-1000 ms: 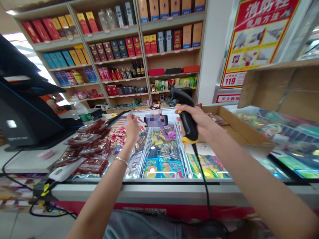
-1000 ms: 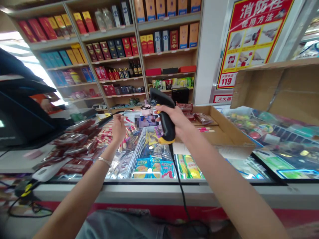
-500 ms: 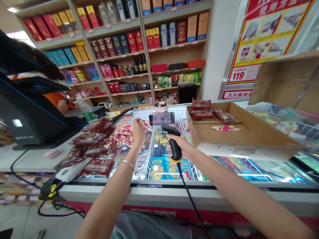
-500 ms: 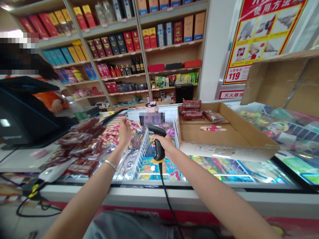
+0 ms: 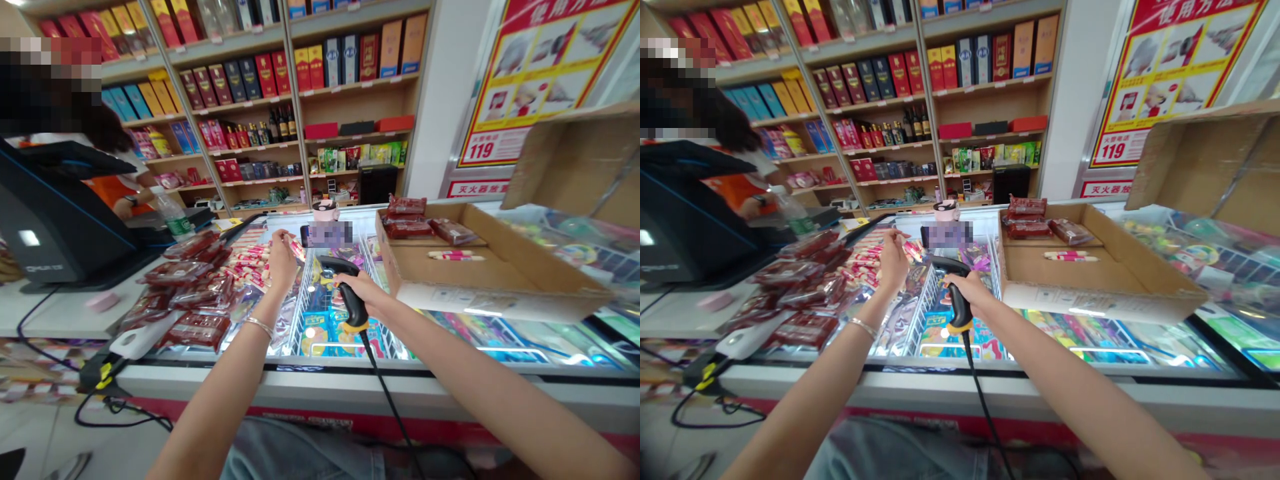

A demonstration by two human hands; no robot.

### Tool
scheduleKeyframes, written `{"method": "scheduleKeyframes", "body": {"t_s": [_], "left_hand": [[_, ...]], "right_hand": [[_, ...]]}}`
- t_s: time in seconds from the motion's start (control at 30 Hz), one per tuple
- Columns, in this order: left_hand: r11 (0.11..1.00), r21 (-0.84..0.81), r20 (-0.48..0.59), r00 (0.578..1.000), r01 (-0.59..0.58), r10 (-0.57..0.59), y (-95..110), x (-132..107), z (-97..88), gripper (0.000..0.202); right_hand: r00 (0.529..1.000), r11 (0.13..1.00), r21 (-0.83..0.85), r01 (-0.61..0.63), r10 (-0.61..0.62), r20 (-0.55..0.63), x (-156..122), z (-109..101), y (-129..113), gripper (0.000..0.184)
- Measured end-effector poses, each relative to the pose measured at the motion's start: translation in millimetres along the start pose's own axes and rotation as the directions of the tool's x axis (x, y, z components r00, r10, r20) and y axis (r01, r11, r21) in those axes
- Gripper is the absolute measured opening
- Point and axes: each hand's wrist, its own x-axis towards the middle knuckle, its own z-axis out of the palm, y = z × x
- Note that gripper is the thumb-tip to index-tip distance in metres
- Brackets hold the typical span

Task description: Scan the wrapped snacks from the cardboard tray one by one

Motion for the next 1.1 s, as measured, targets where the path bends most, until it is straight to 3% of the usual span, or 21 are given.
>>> {"method": "scheduleKeyframes", "body": {"t_s": [0.47, 0.67, 1.1], "left_hand": [[1.000, 0.027, 0.027, 1.000, 0.013, -0.013, 0.7, -1.1, -0.9, 0.023], [0.995, 0.095, 0.085, 0.996, -0.005, -0.003, 0.3, -2.7, 1.2, 0.026], [0.992, 0.122, 0.083, 0.996, -0.037, 0.027, -0.6, -3.3, -0.1, 0.030]], "right_hand": [[0.998, 0.998, -0.015, 0.062, -0.062, 0.021, 4.0, -2.6, 2.3, 0.010], [0.998, 0.998, -0.027, 0.053, -0.052, 0.023, -1.8, 0.5, 0.5, 0.010], [0.999, 0.998, -0.046, 0.048, -0.048, 0.006, 2.3, -1.5, 2.4, 0.010]]}}
